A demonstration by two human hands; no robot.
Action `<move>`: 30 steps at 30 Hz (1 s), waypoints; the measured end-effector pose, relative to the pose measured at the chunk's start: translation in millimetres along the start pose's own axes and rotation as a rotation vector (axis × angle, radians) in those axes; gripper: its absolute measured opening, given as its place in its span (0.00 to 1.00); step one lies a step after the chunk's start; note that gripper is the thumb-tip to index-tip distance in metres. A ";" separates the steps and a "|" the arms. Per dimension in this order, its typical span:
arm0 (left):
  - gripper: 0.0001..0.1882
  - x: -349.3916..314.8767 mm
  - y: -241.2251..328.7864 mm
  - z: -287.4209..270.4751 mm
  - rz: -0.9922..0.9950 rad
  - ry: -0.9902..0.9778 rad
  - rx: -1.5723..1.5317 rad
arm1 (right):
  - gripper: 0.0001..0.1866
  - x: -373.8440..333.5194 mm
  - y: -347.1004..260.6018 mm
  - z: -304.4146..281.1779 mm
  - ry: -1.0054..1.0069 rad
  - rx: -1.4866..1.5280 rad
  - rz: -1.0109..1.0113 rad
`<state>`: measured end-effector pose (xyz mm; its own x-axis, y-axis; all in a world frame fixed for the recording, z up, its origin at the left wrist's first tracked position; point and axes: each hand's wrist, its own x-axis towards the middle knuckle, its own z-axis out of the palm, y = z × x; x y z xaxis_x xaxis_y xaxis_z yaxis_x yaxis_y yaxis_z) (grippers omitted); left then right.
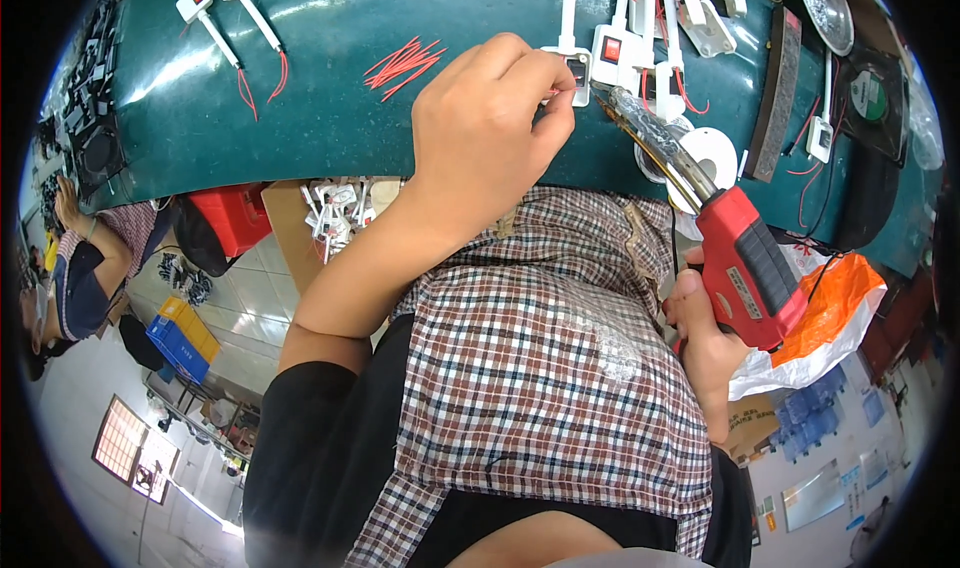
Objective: The person solders electrical wires onto switch components and plastic housings using a soldering gun and solder from a spool.
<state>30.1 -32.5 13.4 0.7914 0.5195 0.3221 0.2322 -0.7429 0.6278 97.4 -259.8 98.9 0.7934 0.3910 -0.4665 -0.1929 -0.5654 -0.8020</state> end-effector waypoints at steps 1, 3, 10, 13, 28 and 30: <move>0.05 -0.2 0.2 0.8 -0.001 -0.001 -0.001 | 0.08 0.3 1.0 -0.5 -0.010 -0.027 -0.020; 0.05 -0.4 0.6 2.0 0.000 0.004 0.035 | 0.08 1.6 4.8 -1.4 -0.022 -0.043 -0.034; 0.05 -1.1 1.8 3.5 0.004 0.002 0.074 | 0.07 3.6 7.9 1.0 -0.009 -0.020 -0.030; 0.05 -1.1 1.6 3.7 -0.005 0.028 0.051 | 0.07 5.7 10.0 -1.5 -0.042 -0.034 -0.053; 0.06 -0.7 0.4 3.0 -0.025 -0.006 0.022 | 0.07 7.2 8.8 0.1 -0.046 -0.050 -0.024; 0.06 -0.5 0.4 3.1 -0.030 -0.003 0.013 | 0.07 7.9 7.9 -0.3 -0.050 -0.058 -0.034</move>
<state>31.5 -34.4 11.3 0.7857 0.5402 0.3015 0.2629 -0.7327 0.6277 102.3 -261.3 89.0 0.7688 0.4459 -0.4583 -0.1310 -0.5917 -0.7954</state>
